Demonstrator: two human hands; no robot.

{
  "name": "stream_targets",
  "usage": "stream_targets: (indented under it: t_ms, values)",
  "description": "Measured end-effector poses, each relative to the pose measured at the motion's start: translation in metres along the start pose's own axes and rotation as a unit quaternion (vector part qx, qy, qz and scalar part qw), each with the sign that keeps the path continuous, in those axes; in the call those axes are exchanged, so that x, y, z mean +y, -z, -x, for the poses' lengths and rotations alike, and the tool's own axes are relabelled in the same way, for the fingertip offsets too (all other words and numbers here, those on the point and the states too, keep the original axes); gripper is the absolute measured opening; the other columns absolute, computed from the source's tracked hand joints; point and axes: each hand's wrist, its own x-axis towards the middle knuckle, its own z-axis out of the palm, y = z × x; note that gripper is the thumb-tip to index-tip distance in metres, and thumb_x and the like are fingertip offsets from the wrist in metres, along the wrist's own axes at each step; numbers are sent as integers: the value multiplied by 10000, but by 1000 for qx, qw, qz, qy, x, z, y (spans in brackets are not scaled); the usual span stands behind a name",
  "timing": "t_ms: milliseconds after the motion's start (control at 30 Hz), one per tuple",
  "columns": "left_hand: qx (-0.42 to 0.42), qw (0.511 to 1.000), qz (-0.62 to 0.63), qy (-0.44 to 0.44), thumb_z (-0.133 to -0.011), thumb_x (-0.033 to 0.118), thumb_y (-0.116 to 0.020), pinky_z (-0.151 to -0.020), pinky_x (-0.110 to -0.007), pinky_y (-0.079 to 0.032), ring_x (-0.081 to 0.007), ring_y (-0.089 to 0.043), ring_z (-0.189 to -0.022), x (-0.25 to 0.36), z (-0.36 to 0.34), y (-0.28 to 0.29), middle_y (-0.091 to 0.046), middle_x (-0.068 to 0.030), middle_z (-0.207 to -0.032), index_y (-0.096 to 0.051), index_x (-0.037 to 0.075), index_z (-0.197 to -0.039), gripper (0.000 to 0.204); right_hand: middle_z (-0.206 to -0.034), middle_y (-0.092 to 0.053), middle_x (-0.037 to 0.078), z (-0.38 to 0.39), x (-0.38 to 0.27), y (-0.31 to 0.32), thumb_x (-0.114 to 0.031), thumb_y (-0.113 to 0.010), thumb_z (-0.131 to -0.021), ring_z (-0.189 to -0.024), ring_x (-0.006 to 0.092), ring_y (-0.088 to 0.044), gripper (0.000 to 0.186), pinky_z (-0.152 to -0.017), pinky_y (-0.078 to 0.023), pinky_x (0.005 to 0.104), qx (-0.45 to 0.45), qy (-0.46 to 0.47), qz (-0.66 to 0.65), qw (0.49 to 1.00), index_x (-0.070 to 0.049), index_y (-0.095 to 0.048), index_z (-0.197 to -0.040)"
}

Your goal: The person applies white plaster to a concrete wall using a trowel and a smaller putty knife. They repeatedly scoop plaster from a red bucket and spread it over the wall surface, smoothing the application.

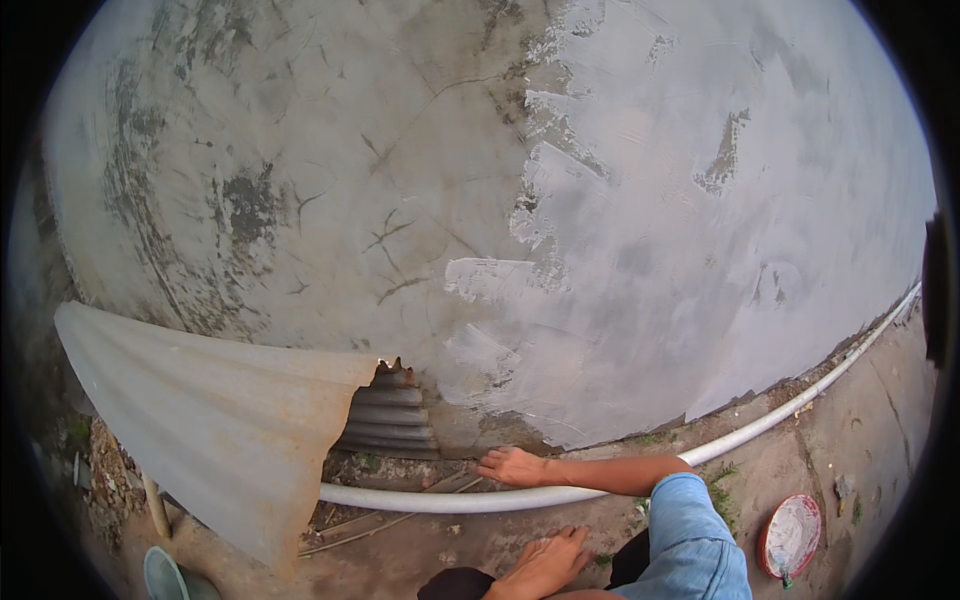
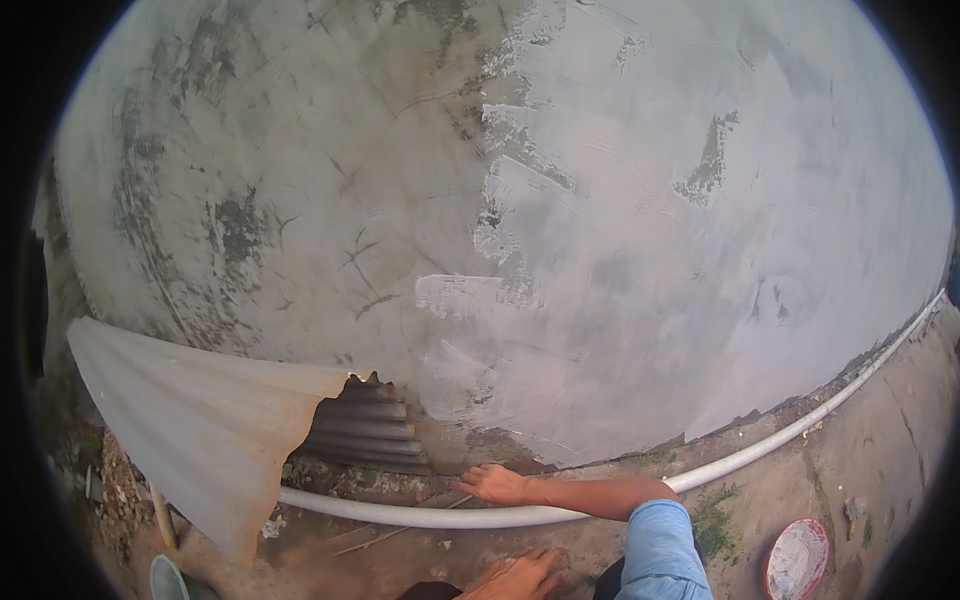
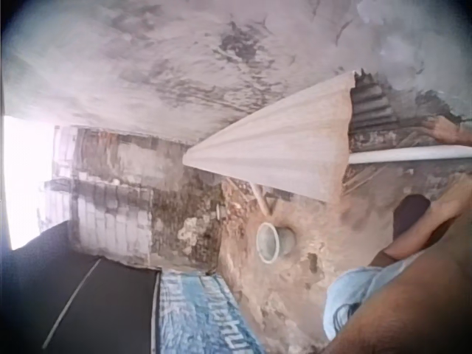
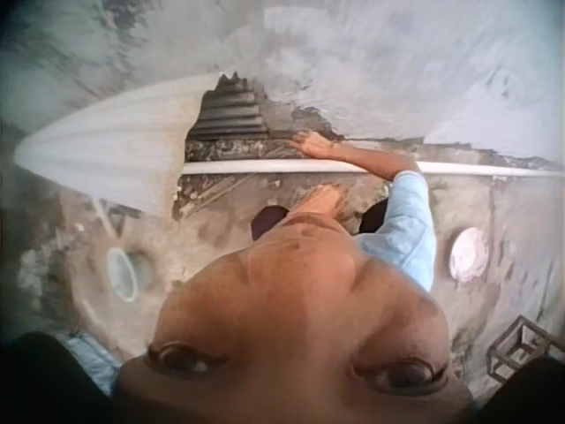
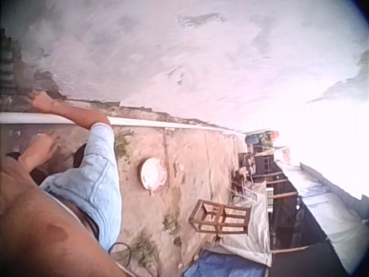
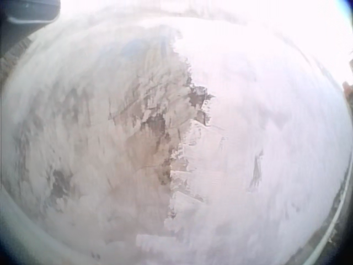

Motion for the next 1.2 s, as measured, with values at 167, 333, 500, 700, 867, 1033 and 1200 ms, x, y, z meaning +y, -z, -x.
stream_targets:
  t_ms: [167,333,500,700,867,1033,1200]
  values:
    - [34,997,38,-50,-936,284,-588,-646,-479,-468,-382,-626,-701,39,-18,53,-626,-153,-712,-560,34,-861,263,-1051,-615,170,69,-20,19,-71,-611,-809,-880,364,-634,421,-692,-533,407,-32,-211,-111,971,20,-592,-1220]
    - [1,999,37,16,-970,393,-539,-663,-494,-464,-376,-641,-709,61,-31,62,-617,-145,-645,-611,41,-810,393,-979,-666,149,157,7,41,-152,-676,-879,-816,276,-671,288,-722,-541,374,87,-413,-354,834,-11,-638,-1128]
    - [-7,994,-14,107,-977,447,-526,-822,-501,-483,-389,-638,-934,31,-60,23,-632,-201,-945,-571,21,-1127,454,-938,-686,30,181,-18,111,-161,-708,-917,-844,127,-656,189,-716,-525,307,234,-402,-778,423,-62,-658,-1070]
    - [234,952,198,-13,-998,403,-536,-969,-461,-446,-420,-521,-1180,82,-104,10,-495,-293,-1312,-428,-64,-1368,606,-1088,-690,8,199,-38,170,-236,-709,-922,-921,92,-666,266,-833,-530,254,261,-289,-831,397,-99,-631,-1136]
    - [359,804,436,185,-1014,451,-517,-997,-346,-384,-200,-519,-1104,72,-126,-41,-549,-204,-1209,-500,-127,-1206,609,-838,-701,44,205,-51,118,-301,-766,-876,-738,145,-703,296,-673,-589,274,251,-317,-831,383,-45,-619,-858]
    - [315,802,494,115,-1008,328,-542,-983,-384,-511,-289,-619,-1104,64,-123,-32,-581,-211,-1204,-464,-115,-1218,497,-813,-723,86,307,-87,119,-454,-759,-850,-684,131,-699,470,-553,-526,260,205,-439,-578,657,1,-705,-954]
    - [332,754,520,224,-910,167,-717,-766,-320,-569,-189,-639,-871,49,-117,-16,-628,-150,-1034,-523,-61,-1153,386,-880,-675,140,523,-206,102,-280,-768,-788,-821,347,-640,304,-746,-489,446,193,-816,134,529,-43,-674,-952]
